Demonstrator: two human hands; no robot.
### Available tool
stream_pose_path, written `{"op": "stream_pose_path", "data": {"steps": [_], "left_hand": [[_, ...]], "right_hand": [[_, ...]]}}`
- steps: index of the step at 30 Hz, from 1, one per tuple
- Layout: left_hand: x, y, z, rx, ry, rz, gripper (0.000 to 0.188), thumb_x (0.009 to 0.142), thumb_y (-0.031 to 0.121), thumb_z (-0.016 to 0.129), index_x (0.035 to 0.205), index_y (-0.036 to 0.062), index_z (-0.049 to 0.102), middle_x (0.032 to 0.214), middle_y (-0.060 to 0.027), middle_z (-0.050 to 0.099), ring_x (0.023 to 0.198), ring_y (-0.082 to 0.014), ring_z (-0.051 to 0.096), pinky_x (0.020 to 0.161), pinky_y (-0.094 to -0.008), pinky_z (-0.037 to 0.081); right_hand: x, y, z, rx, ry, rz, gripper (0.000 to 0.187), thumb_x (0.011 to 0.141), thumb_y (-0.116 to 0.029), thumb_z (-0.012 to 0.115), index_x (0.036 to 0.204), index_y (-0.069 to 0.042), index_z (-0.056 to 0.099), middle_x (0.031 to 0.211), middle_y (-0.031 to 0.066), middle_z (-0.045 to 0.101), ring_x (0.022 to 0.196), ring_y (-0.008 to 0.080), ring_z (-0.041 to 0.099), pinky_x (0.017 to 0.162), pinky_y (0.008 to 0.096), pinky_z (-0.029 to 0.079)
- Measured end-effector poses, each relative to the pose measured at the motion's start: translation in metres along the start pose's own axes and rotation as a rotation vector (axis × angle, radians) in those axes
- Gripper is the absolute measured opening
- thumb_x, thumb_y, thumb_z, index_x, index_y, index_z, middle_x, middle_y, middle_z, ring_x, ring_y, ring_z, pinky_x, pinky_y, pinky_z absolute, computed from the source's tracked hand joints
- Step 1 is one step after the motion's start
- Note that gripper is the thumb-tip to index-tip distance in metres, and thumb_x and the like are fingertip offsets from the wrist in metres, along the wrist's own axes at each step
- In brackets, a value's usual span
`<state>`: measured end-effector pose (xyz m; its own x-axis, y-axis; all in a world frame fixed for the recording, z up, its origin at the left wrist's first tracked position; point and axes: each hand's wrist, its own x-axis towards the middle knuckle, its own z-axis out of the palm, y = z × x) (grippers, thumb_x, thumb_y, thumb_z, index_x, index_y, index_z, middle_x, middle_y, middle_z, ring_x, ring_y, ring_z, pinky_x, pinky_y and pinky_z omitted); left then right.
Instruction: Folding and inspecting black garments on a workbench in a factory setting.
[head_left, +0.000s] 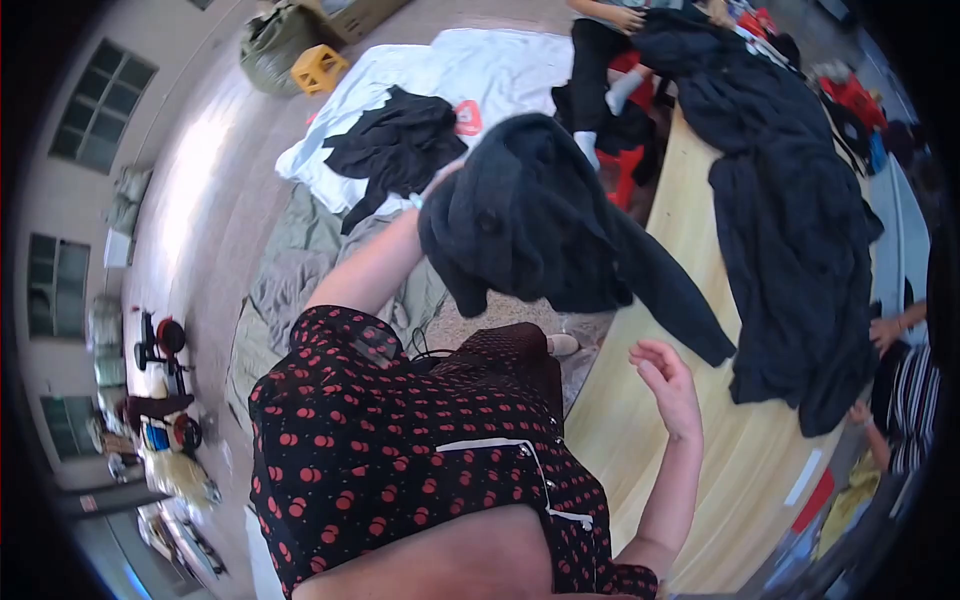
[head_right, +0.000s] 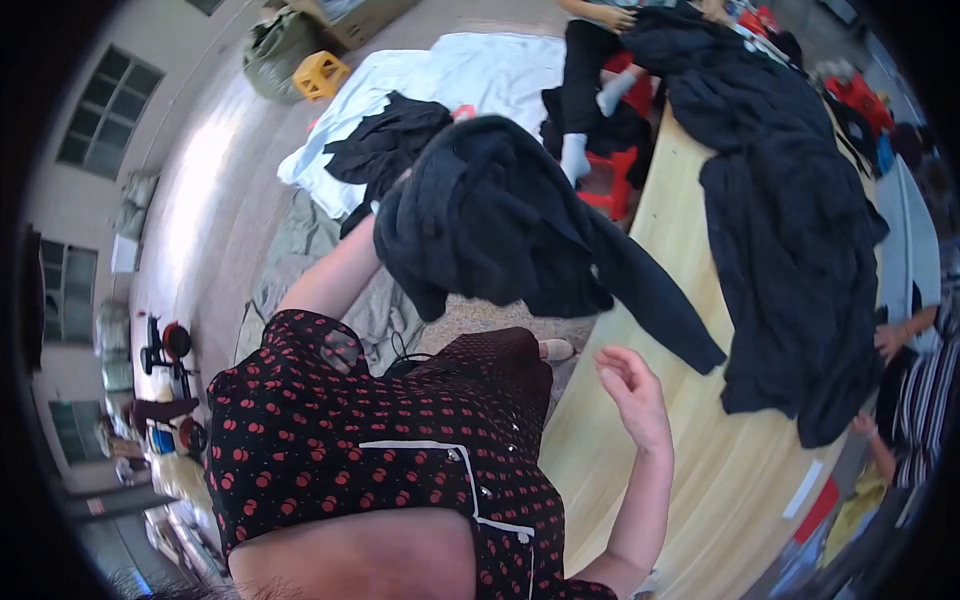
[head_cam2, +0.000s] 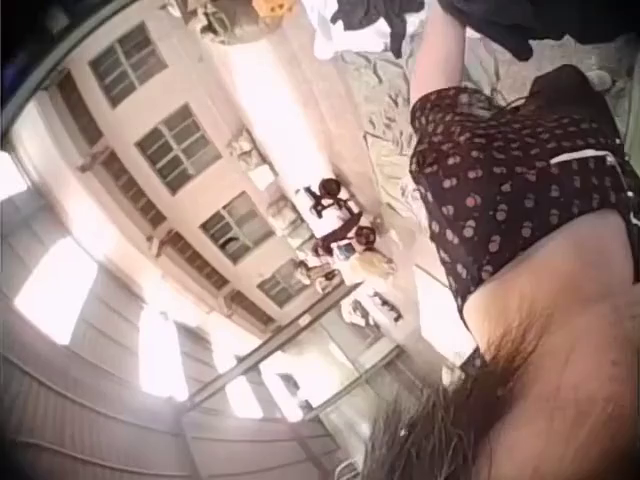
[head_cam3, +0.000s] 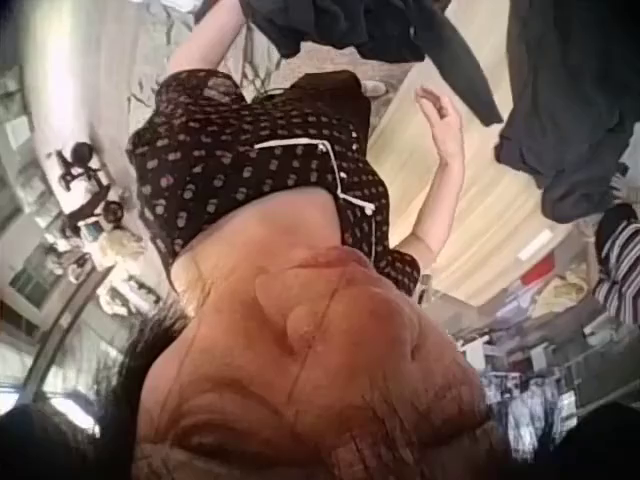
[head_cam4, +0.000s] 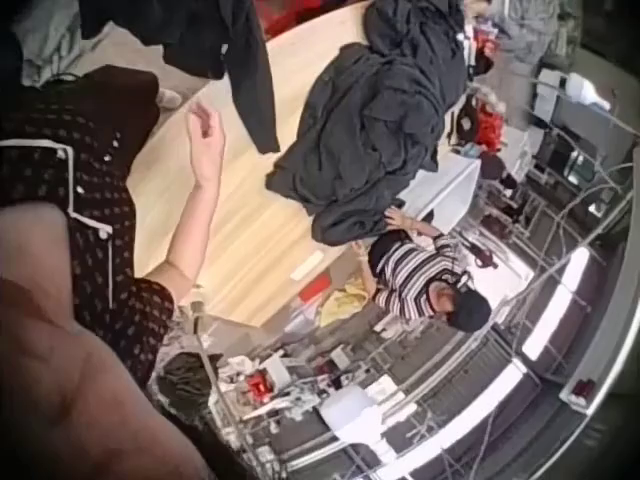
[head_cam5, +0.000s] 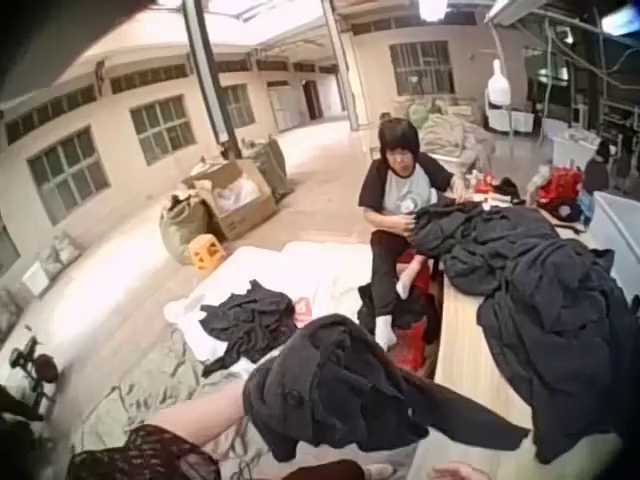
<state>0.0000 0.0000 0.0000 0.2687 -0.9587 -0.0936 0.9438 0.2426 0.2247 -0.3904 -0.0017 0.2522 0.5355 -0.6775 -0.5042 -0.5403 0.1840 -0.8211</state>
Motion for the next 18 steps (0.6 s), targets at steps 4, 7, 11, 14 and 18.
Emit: {"op": "stream_pose_path", "data": {"steps": [4, 7, 11, 14, 18], "left_hand": [[0.008, 0.269, 0.121, 0.683, 0.222, 0.045, 0.027, 0.080, 0.023, 0.054, 0.097, 0.0022, 0.056, 0.092, -0.0106, 0.060, 0.084, -0.0193, 0.058, 0.080, -0.0306, 0.046], [0.009, 0.321, 0.187, 1.263, 0.503, 0.315, 0.043, 0.073, 0.038, 0.062, 0.099, 0.0054, 0.056, 0.092, -0.0073, 0.060, 0.078, -0.0175, 0.058, 0.071, -0.0280, 0.047], [0.077, 0.351, 0.188, 1.617, 0.488, 0.200, 0.093, 0.070, 0.064, 0.048, 0.136, 0.0125, 0.007, 0.139, -0.0105, 0.016, 0.126, -0.0241, 0.020, 0.101, -0.0407, 0.013], [0.112, 0.283, 0.114, 1.709, 0.441, -0.012, 0.087, 0.073, 0.057, 0.051, 0.135, 0.0105, 0.010, 0.138, -0.0108, 0.018, 0.126, -0.0227, 0.019, 0.098, -0.0375, 0.018], [0.104, 0.164, 0.023, 1.927, 0.130, -0.588, 0.056, 0.077, 0.041, 0.057, 0.118, 0.0047, 0.045, 0.083, -0.0032, 0.053, 0.066, -0.0120, 0.047, 0.058, -0.0236, 0.040]], "right_hand": [[0.087, 0.057, 0.101, 0.303, 0.091, -0.036, 0.028, 0.085, -0.016, 0.050, 0.109, -0.003, 0.049, 0.098, 0.0076, 0.057, 0.090, 0.0136, 0.054, 0.077, 0.0237, 0.042], [0.082, 0.091, 0.093, 0.426, 0.117, 0.076, 0.030, 0.083, -0.017, 0.054, 0.108, -0.002, 0.049, 0.098, 0.0066, 0.057, 0.088, 0.0130, 0.053, 0.076, 0.0233, 0.041], [0.114, 0.137, 0.079, 0.464, 0.246, 0.109, 0.028, 0.082, -0.019, 0.055, 0.104, -0.002, 0.051, 0.092, 0.0038, 0.057, 0.083, 0.0108, 0.053, 0.072, 0.0217, 0.041], [0.148, 0.220, 0.035, 0.122, 0.769, 0.068, 0.031, 0.079, -0.017, 0.058, 0.104, -0.001, 0.051, 0.090, 0.0038, 0.055, 0.079, 0.0113, 0.052, 0.074, 0.0225, 0.042], [0.150, 0.228, -0.023, -0.249, 1.231, 0.190, 0.043, 0.074, -0.020, 0.063, 0.108, 0.000, 0.048, 0.099, 0.0111, 0.054, 0.086, 0.0180, 0.054, 0.077, 0.0288, 0.043]]}}
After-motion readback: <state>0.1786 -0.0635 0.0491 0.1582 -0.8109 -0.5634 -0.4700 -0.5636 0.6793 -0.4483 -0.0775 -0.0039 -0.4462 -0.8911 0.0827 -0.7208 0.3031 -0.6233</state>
